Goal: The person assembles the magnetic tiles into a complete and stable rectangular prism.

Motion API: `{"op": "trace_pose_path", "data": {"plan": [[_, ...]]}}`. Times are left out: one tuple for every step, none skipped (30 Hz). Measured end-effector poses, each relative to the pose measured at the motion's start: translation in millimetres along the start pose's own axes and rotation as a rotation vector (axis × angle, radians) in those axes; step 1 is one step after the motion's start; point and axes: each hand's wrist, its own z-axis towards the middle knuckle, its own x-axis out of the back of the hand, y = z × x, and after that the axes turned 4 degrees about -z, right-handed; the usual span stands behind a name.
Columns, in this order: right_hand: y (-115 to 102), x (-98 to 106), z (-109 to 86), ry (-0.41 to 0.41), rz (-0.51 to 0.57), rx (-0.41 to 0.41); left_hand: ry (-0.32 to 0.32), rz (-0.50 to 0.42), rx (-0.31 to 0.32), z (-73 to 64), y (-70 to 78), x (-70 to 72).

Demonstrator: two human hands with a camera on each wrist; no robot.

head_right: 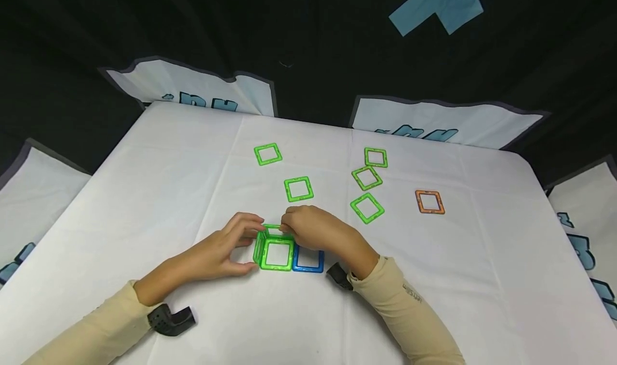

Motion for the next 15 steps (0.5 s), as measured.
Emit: {"op": "trace_pose_path", "data": {"plan": [[0.2, -0.1, 0.4, -0.005, 0.016, 0.003, 0.000, -0.001, -0.001, 0.0, 0.0, 0.2], [0.4, -0.2, 0.8, -0.008, 0.030, 0.006, 0.000, -0.001, -0.003, 0.1, 0.1, 0.5], [0.5, -0.2, 1.2, -0.008, 0.036, 0.009, 0.000, 0.002, -0.005, 0.0, 0.2, 0.7], [0.6, -0.2, 1.3, -0.007, 0.039, 0.011, -0.001, 0.005, -0.009, 0.1, 0.1, 0.8], [0.6, 0.0, 1.5, -0.007, 0.043, 0.010, -0.002, 0.007, -0.011, 0.0, 0.1, 0.9], [0.7, 0.1, 1.5, -0.008, 0.049, 0.008, -0.004, 0.009, -0.013, -0.1, 0.1, 1.0], [0.8, 0.4, 1.6, -0.012, 0.055, 0.005, -0.008, 0.006, -0.015, -0.1, 0.1, 1.0], [1.0, 0.3, 1.6, -0.016, 0.062, 0.001, -0.011, 0.006, -0.014, -0.3, 0.2, 1.1], [1.3, 0.1, 1.6, -0.020, 0.069, -0.003, -0.015, 0.008, -0.010, -0.4, 0.1, 1.0], [1.6, -0.2, 1.6, -0.026, 0.075, -0.007, -0.020, 0.007, -0.006, -0.5, 0.0, 1.0], [1.9, -0.4, 1.5, -0.031, 0.080, -0.012, -0.024, 0.005, 0.000, -0.6, 0.2, 1.1], [2.0, -0.4, 1.4, -0.036, 0.085, -0.014, -0.028, 0.004, 0.006, -0.7, 0.4, 1.3], [2.2, -0.4, 1.2, -0.040, 0.090, -0.016, -0.031, 0.005, 0.014, -0.8, 0.5, 1.4], [2.1, -0.5, 1.1, -0.044, 0.094, -0.019, -0.034, 0.009, 0.021, -0.8, 0.9, 1.6], [2.0, -0.1, 0.9, -0.048, 0.098, -0.021, -0.038, 0.009, 0.027, -0.8, 1.1, 1.7]]}}
